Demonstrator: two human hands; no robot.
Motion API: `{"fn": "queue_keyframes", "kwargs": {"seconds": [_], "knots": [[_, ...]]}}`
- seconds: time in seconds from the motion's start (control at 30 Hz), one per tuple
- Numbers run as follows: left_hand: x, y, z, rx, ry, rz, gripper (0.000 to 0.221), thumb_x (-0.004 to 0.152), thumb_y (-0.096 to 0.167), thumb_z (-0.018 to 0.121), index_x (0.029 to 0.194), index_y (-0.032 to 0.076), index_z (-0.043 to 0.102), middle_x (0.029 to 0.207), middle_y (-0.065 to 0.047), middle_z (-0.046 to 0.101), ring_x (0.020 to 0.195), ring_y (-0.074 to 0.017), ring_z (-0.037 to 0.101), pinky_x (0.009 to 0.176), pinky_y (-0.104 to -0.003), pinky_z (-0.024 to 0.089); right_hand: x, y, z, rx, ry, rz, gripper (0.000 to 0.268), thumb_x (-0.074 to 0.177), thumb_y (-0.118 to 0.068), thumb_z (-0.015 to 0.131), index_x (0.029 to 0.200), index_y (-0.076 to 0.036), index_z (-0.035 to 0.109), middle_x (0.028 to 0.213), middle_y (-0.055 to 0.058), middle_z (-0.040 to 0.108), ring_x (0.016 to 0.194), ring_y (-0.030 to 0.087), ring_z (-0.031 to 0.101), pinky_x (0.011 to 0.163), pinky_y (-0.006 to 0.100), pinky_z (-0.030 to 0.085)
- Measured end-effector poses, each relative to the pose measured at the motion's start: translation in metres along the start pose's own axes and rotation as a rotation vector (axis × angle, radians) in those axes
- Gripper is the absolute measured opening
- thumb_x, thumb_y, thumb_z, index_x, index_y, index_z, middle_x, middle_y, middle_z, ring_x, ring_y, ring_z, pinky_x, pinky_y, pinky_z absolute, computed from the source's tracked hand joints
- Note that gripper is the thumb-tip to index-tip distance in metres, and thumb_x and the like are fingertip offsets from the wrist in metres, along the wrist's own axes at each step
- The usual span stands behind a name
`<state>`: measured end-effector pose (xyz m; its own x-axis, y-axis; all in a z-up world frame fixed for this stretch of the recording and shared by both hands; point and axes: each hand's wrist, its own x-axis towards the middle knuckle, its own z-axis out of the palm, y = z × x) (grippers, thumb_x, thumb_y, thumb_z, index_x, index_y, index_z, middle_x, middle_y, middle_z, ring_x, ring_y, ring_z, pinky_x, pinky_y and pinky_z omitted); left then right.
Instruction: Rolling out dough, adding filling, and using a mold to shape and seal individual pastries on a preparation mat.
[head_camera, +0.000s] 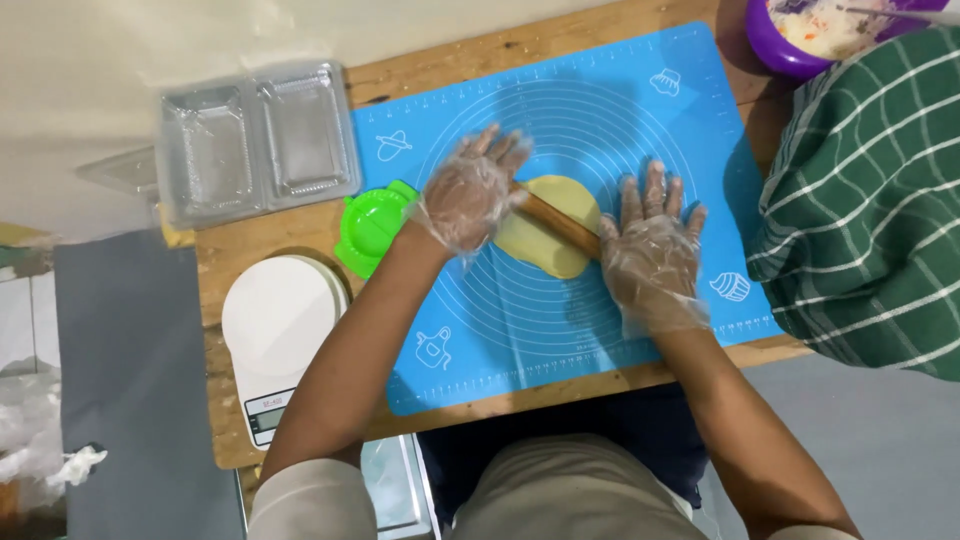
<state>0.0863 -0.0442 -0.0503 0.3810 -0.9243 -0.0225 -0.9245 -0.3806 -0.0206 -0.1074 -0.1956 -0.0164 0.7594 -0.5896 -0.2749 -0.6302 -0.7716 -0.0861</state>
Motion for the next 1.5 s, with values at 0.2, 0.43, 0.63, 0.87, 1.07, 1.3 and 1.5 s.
{"fn": "queue_keyframes", "kwargs": {"seconds": [0.2,0.43,0.63,0.87,1.07,1.3,1.5], "knots": [[-0.005,0.000,0.018,-0.064,-0.092,-0.123,0.057,0.110,0.054,0.031,0.159,0.025,0.039,0.168,0.003,0.028,0.155,-0.0305,0.019,0.125,-0.054,0.015,-0.022,-0.018,0.004,-0.067,-0.079,-0.079,0.067,0.107,-0.051,0.021,0.166,-0.018,0.019,0.173,0.007,0.008,0.157,0.031,0.009,0.122,0.062,0.002],[-0.040,0.001,0.009,0.013,-0.115,-0.133,0.052,0.107,0.049,0.040,0.156,0.030,0.044,0.167,0.005,0.030,0.154,-0.0309,0.023,0.122,-0.058,0.024,-0.048,-0.032,0.001,-0.103,-0.098,-0.145,0.066,0.107,-0.046,0.028,0.166,-0.018,0.017,0.173,0.007,0.010,0.158,0.032,0.011,0.123,0.066,0.005],[-0.054,0.000,0.003,0.035,-0.166,-0.139,0.051,0.108,0.049,0.038,0.156,0.033,0.043,0.167,0.007,0.032,0.153,-0.0328,0.027,0.122,-0.062,0.021,-0.059,-0.032,0.009,-0.175,-0.088,-0.192,0.070,0.104,-0.049,0.029,0.166,-0.020,0.015,0.174,0.005,0.008,0.158,0.035,0.008,0.120,0.072,0.001],[-0.073,0.005,-0.007,0.020,-0.173,-0.157,0.050,0.109,0.044,0.036,0.157,0.033,0.041,0.166,0.007,0.033,0.152,-0.0347,0.028,0.122,-0.064,0.018,-0.072,-0.036,0.009,-0.249,-0.078,-0.246,0.074,0.102,-0.055,0.028,0.165,-0.019,0.016,0.174,0.005,0.007,0.158,0.035,0.004,0.118,0.074,-0.005],[-0.078,0.011,-0.020,0.053,-0.223,-0.170,0.050,0.109,0.043,0.036,0.157,0.031,0.041,0.164,0.007,0.037,0.154,-0.0332,0.025,0.125,-0.061,0.013,-0.079,-0.037,0.010,-0.248,-0.074,-0.275,0.076,0.101,-0.058,0.028,0.165,-0.018,0.014,0.174,0.006,0.005,0.158,0.036,0.002,0.117,0.077,-0.005],[-0.073,0.007,-0.018,0.111,-0.195,-0.122,0.047,0.104,0.039,0.044,0.150,0.030,0.047,0.161,0.006,0.041,0.153,-0.0331,0.027,0.122,-0.060,0.019,-0.069,-0.028,0.012,-0.153,-0.093,-0.287,0.070,0.103,-0.052,0.026,0.164,-0.018,0.019,0.174,0.006,0.009,0.158,0.034,0.006,0.119,0.073,-0.001],[-0.048,-0.008,0.012,0.200,-0.081,-0.004,0.044,0.095,0.048,0.060,0.133,0.025,0.064,0.156,0.004,0.050,0.151,-0.0311,0.034,0.117,-0.053,0.033,-0.042,-0.010,0.011,-0.060,-0.021,-0.347,0.056,0.102,-0.049,0.040,0.152,-0.026,0.047,0.172,-0.002,0.024,0.156,0.030,0.024,0.122,0.063,0.022]]}}
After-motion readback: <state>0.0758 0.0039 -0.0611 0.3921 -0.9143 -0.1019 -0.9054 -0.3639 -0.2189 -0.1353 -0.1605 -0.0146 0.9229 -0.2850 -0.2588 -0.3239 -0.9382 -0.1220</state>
